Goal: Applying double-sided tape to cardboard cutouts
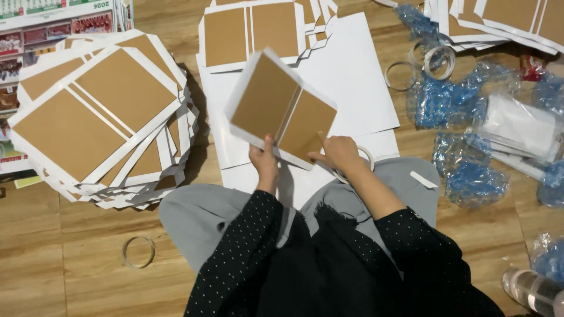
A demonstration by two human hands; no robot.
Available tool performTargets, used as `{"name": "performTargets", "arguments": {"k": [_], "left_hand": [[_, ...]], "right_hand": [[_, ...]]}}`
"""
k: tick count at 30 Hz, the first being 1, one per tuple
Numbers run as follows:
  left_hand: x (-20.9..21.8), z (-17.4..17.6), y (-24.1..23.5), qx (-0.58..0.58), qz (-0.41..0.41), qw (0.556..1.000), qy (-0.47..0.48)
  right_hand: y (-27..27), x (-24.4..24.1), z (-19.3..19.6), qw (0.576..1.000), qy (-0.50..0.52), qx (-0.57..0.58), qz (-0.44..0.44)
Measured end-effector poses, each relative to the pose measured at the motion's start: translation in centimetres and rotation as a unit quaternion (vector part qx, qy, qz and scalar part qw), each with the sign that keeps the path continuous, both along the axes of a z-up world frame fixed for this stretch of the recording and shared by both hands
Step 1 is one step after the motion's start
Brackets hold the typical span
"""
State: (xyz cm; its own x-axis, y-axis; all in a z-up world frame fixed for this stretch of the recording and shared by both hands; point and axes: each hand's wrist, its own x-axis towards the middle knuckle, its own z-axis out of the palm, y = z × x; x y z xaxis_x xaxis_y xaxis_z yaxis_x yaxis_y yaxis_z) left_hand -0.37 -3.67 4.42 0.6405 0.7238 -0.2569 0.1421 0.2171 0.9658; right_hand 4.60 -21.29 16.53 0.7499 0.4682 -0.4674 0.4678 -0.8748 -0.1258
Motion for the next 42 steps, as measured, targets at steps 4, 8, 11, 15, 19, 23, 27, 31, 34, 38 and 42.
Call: {"name": "performTargets", "arguments": {"k": [4, 8, 11, 15, 19, 23, 27, 31, 34, 38, 42], "left_hand": [[4.9, 5.0, 5.3, 0.173, -0.010, 0.984, -0.033], [5.5, 11.5, 8.7, 0.364, 0.005, 0.931, 0.026], [3.2, 11.3, 7.9, 0.424, -0.108, 0.899, -0.022], [1.2, 7.4, 5.4, 0.318, -0.242, 0.916, 0.037], [0.8, 7.3, 1.7, 0.156, -0.389, 0.907, 0.046], [0.5, 11.1, -0.6, 0.055, -0.389, 0.916, -0.077], [1.0, 10.0, 0.2, 0.043, -0.355, 0.932, -0.061], [0.4, 10.2, 1.3, 0.080, -0.327, 0.941, -0.020], [-0.4, 9.6, 1.6, 0.017, -0.311, 0.950, -0.033], [-0.6, 5.8, 2.0, 0.012, -0.295, 0.954, 0.039], [-1.7, 2.0, 1.6, 0.050, -0.303, 0.937, 0.168]], "right_hand": [[1.3, 0.1, 0.9, 0.993, 0.057, 0.101, -0.028], [1.3, -0.9, -0.1, 0.966, 0.088, 0.205, -0.130], [-0.6, 0.2, -6.1, 0.946, 0.097, 0.240, -0.195], [-1.5, 1.5, -4.8, 0.920, 0.096, 0.301, -0.232], [-0.6, 3.4, -3.0, 0.868, 0.114, 0.426, -0.226], [1.0, 3.9, -1.5, 0.837, 0.124, 0.499, -0.188], [2.3, 3.0, 0.2, 0.818, 0.148, 0.527, -0.177], [3.1, 2.4, 1.6, 0.799, 0.192, 0.541, -0.176], [3.5, 2.1, 1.2, 0.826, 0.175, 0.511, -0.161], [4.2, 2.3, -1.6, 0.887, 0.103, 0.431, -0.129], [4.5, 1.4, -6.3, 0.911, 0.101, 0.381, -0.123]]}}
